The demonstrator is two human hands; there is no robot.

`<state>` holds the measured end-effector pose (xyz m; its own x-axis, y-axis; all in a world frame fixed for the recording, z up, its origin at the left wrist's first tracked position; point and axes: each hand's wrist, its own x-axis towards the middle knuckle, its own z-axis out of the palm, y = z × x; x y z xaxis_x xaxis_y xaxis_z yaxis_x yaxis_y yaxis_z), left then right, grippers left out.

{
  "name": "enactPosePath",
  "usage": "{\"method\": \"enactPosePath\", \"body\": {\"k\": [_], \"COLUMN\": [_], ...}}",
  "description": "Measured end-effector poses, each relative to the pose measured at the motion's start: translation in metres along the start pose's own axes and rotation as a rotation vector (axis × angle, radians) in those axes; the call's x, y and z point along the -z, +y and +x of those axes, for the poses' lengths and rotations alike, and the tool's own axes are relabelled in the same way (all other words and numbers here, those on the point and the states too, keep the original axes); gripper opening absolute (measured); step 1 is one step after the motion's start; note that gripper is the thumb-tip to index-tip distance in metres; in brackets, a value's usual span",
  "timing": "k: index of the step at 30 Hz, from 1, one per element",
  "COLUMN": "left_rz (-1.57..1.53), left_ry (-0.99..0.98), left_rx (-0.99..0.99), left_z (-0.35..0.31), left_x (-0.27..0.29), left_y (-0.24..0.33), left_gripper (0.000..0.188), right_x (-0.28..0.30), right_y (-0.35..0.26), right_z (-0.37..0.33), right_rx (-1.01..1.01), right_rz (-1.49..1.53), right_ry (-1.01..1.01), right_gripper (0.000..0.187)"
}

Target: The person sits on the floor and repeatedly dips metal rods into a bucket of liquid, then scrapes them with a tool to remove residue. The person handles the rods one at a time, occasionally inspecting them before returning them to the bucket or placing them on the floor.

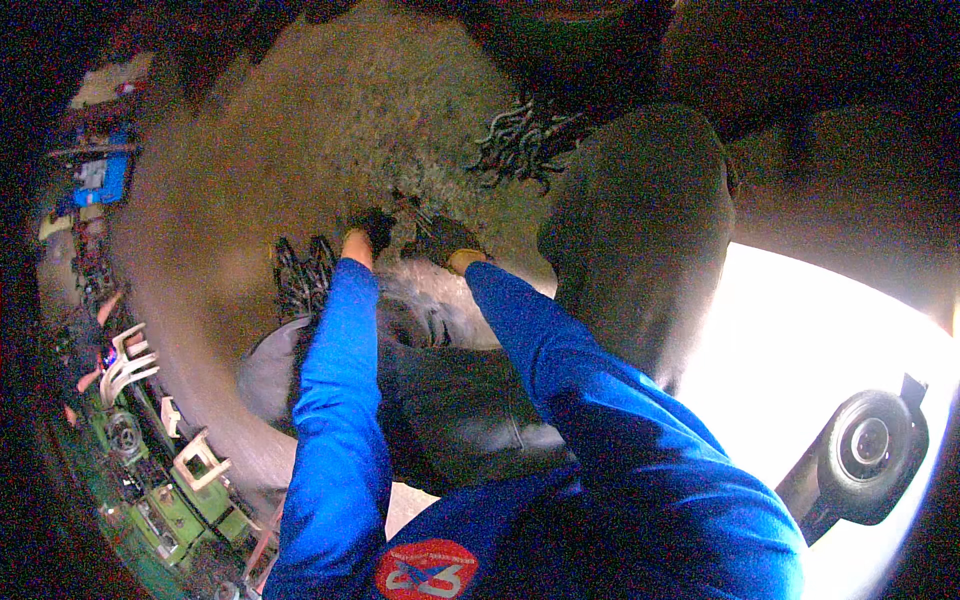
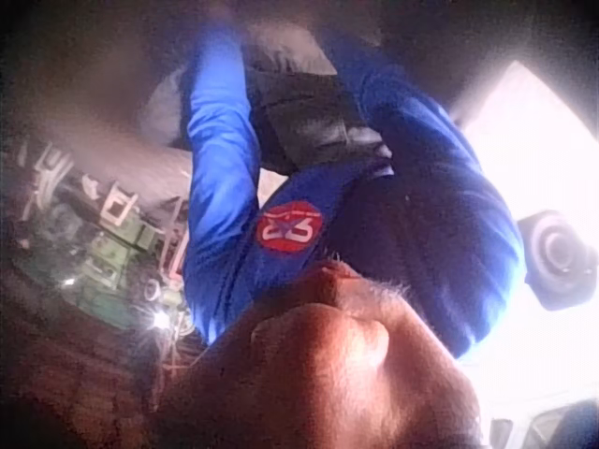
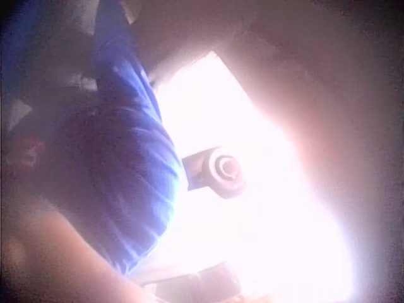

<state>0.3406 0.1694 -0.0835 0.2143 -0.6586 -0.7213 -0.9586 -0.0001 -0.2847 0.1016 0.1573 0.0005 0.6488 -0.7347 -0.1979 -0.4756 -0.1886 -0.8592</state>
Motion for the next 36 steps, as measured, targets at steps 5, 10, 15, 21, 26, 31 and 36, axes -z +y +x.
{"method": "enactPosePath", "body": {"k": [5, 10, 15, 21, 26, 31, 36], "left_rz": [-0.046, -0.163, 0.067, 0.049, 0.07, 0.118, 0.196], "left_ry": [-0.077, -0.178, 0.014, 0.016, 0.003, 0.005, 0.011], "left_rx": [-0.008, -0.012, -0.132, -0.111, -0.111, -0.118, -0.146], "left_z": [-0.022, -0.028, -0.015, -0.017, -0.025, -0.026, -0.023], "left_x": [0.01, 0.033, -0.008, 0.001, 0.009, 0.011, 0.018], "left_y": [-0.004, 0.013, -0.018, -0.006, -0.006, -0.009, -0.008], "left_gripper": [0.039, 0.038, 0.03, 0.03, 0.03, 0.03, 0.03], "right_x": [0.003, 0.003, -0.025, -0.001, 0.009, 0.011, 0.003], "right_y": [-0.002, 0.016, 0.029, 0.002, -0.006, -0.011, -0.015], "right_z": [0.008, 0.006, 0.015, 0.015, -0.003, -0.006, 0.003], "right_rx": [-0.066, 0.0, -0.041, -0.037, 0.009, -0.044, -0.029], "right_rz": [0.053, -0.001, -0.037, 0.209, 0.057, -0.007, 0.124], "right_ry": [0.016, -0.015, -0.006, 0.198, -0.02, -0.087, 0.125], "right_gripper": [0.037, 0.038, 0.035, 0.037, 0.038, 0.04, 0.041]}}
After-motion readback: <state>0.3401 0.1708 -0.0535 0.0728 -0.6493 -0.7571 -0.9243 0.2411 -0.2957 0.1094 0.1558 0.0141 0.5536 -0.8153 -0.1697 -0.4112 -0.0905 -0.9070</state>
